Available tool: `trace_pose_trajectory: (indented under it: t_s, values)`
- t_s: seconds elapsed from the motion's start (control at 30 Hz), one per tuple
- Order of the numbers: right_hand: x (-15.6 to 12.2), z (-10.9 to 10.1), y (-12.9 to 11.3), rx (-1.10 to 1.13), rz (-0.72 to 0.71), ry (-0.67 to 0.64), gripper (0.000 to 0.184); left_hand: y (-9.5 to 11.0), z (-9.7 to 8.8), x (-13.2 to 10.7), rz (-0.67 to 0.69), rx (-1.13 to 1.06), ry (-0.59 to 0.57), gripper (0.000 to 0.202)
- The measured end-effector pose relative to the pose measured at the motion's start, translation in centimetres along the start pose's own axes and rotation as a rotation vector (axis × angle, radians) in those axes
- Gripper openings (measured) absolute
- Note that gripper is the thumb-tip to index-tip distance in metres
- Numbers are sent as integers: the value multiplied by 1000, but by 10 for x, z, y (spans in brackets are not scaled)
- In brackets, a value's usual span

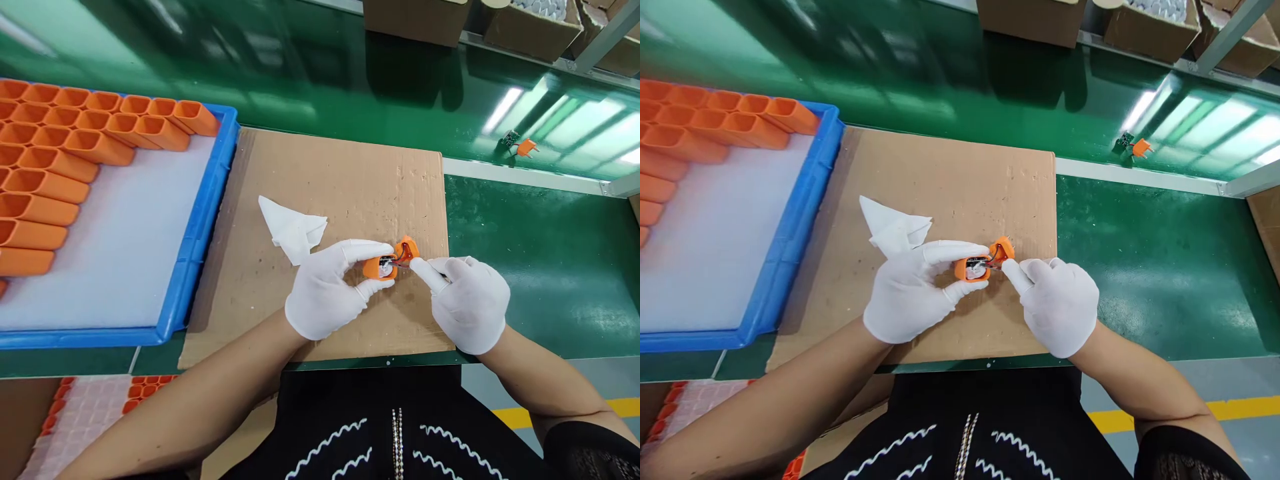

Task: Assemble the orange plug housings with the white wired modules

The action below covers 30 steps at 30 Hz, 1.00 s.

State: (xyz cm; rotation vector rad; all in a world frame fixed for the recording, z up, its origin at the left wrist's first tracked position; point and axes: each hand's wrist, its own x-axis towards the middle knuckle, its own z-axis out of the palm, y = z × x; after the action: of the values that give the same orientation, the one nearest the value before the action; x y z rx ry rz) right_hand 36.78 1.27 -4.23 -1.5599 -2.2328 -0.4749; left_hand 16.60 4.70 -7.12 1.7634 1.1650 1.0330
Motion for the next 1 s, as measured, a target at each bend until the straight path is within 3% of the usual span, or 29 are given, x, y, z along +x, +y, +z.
trace_pose_trajectory:
  t_s: [0.17,0.33,0.4,0.57,0.63,0.73,0.9,1.0]
  values:
    - [2,-5,-2,-47,68,-20,40,-1,3,-2,69,66,12,26]
    - [1,-7,2,-1,-103,-108,41,-3,5,-2,55,57,4,27]
    - [0,-6,4,7,-107,-102,42,-4,4,-1,35,22,2,30]
    - [-5,-3,1,7,26,-14,46,-4,3,0,-2,-82,0,32]
    - [-5,-2,-3,-34,92,-4,35,-3,3,-1,3,-57,0,30]
    - [-4,-2,-9,-114,182,1,43,-2,4,-2,50,25,18,29]
    - [-3,-6,-5,-16,4,-58,39,-3,4,-1,74,45,11,29]
    - [-5,-6,-2,-2,16,-41,43,-4,4,0,16,-64,-23,32]
